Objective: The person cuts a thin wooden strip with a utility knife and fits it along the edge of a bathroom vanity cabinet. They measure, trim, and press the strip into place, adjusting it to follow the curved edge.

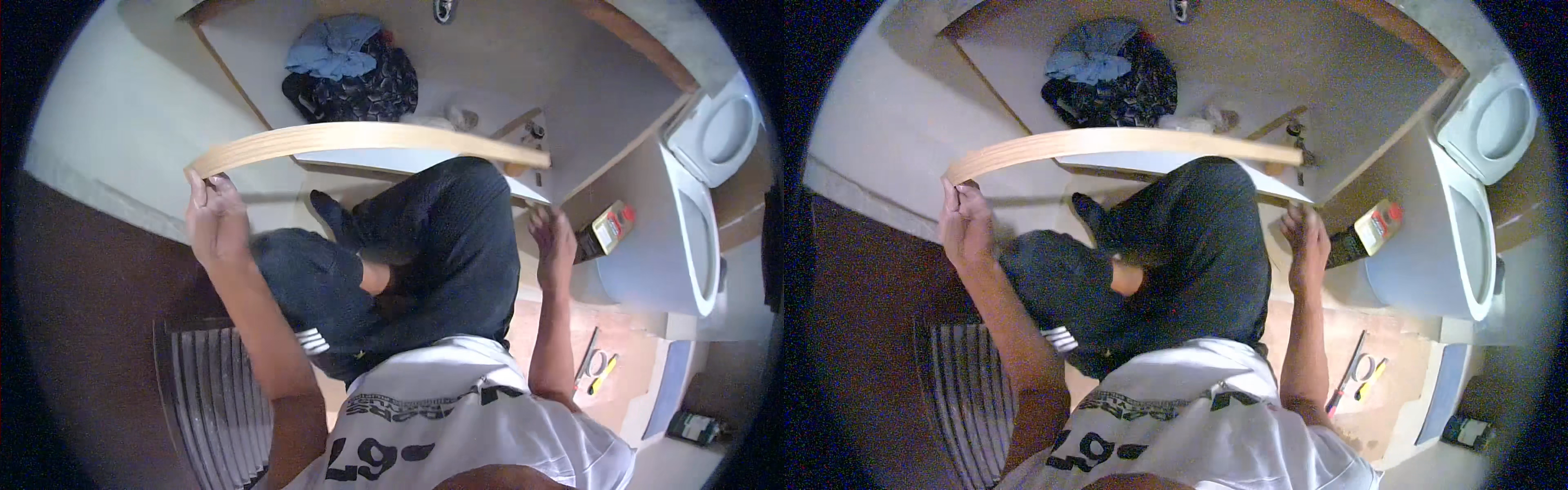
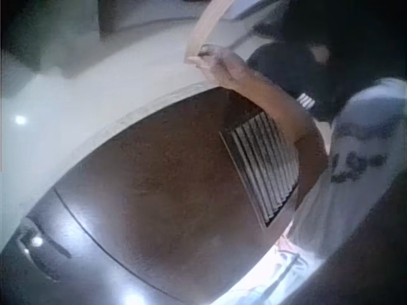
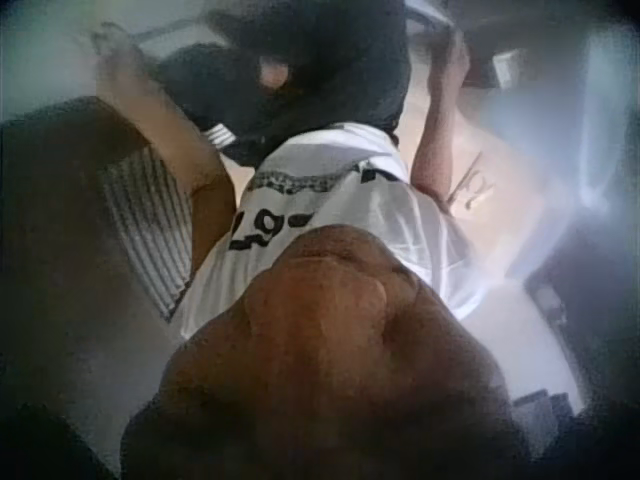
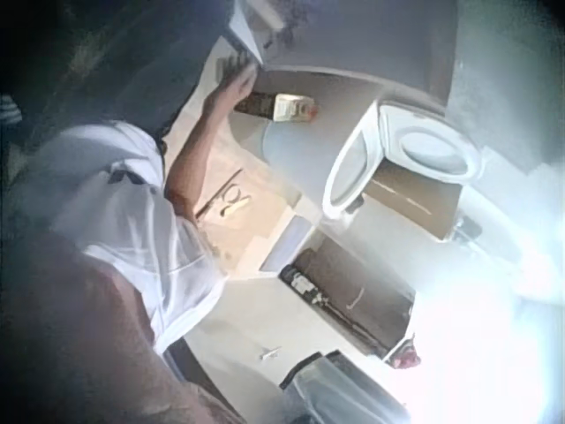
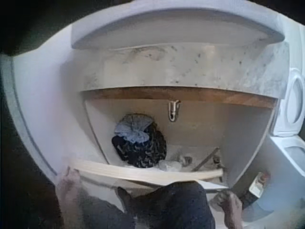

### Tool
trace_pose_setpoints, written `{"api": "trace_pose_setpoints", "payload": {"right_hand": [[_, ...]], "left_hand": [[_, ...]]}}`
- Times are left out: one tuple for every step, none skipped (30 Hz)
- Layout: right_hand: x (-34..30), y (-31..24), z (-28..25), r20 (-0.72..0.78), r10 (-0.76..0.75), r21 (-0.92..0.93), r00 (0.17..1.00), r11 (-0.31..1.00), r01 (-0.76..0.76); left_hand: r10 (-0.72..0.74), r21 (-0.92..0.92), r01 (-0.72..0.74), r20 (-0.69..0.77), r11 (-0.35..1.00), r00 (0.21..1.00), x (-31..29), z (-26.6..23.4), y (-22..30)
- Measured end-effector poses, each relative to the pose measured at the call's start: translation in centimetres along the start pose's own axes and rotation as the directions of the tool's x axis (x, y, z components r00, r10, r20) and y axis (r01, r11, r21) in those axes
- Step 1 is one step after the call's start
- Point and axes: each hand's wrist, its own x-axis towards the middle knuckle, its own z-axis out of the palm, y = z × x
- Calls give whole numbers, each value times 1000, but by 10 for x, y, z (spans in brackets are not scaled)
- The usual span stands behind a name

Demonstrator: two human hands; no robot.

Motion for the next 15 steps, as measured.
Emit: {"api": "trace_pose_setpoints", "payload": {"right_hand": [[-6, -28, 29, 121, 28, 43, 992, 999, -33], [-11, -49, 50, 249, 46, 88, 968, 994, -69], [-15, -64, 61, 256, -24, -267, 966, 959, 94], [-21, -72, 69, 335, -47, -354, 941, 920, 171], [-28, -74, 73, 292, -45, -242, 955, 963, 120], [-37, -76, 76, 253, -26, -128, 967, 990, 60], [-52, -76, 75, 198, -111, -384, 974, 905, 182], [-64, -76, 81, 232, -160, -366, 959, 900, 239], [-80, -75, 85, 240, -204, -364, 949, 887, 283], [-94, -73, 90, 248, -240, -350, 938, 881, 318], [-102, -78, 99, 367, -91, -227, 926, 956, 184], [-99, -73, 105, 421, 48, -134, 906, 991, 10], [-91, -67, 116, 480, 173, -42, 860, 984, -174], [-82, -63, 126, 571, 148, 73, 807, 970, -230], [-70, -57, 135, 627, 150, 173, 764, 930, -324]], "left_hand": [[97, 349, -89, -5, 933, 995, -16, 3, 3], [196, 655, -163, 23, 738, 980, -33, 11, 7], [200, 958, -106, 52, 268, 978, -51, 32, 15], [258, 975, -133, 85, 176, 962, -58, 30, 17], [311, 985, -151, 119, 80, 943, -61, 23, 14], [354, 978, -176, 127, 111, 927, -58, 11, 13], [384, 971, -199, 134, 134, 914, -58, -4, 9], [412, 926, -248, 116, 284, 904, -50, -22, 4], [386, 929, -238, 117, 283, 915, -50, -25, -2], [364, 937, -224, 117, 268, 924, -54, -24, 1], [306, 984, -159, 126, 86, 944, -59, -16, 5], [226, 989, -110, 130, -101, 965, -67, -4, 5], [231, 994, -56, 77, -93, 970, -70, -1, 1], [209, 995, -86, 74, 52, 975, -74, -4, -4], [198, 974, -116, 77, 193, 977, -75, -8, -5]]}}
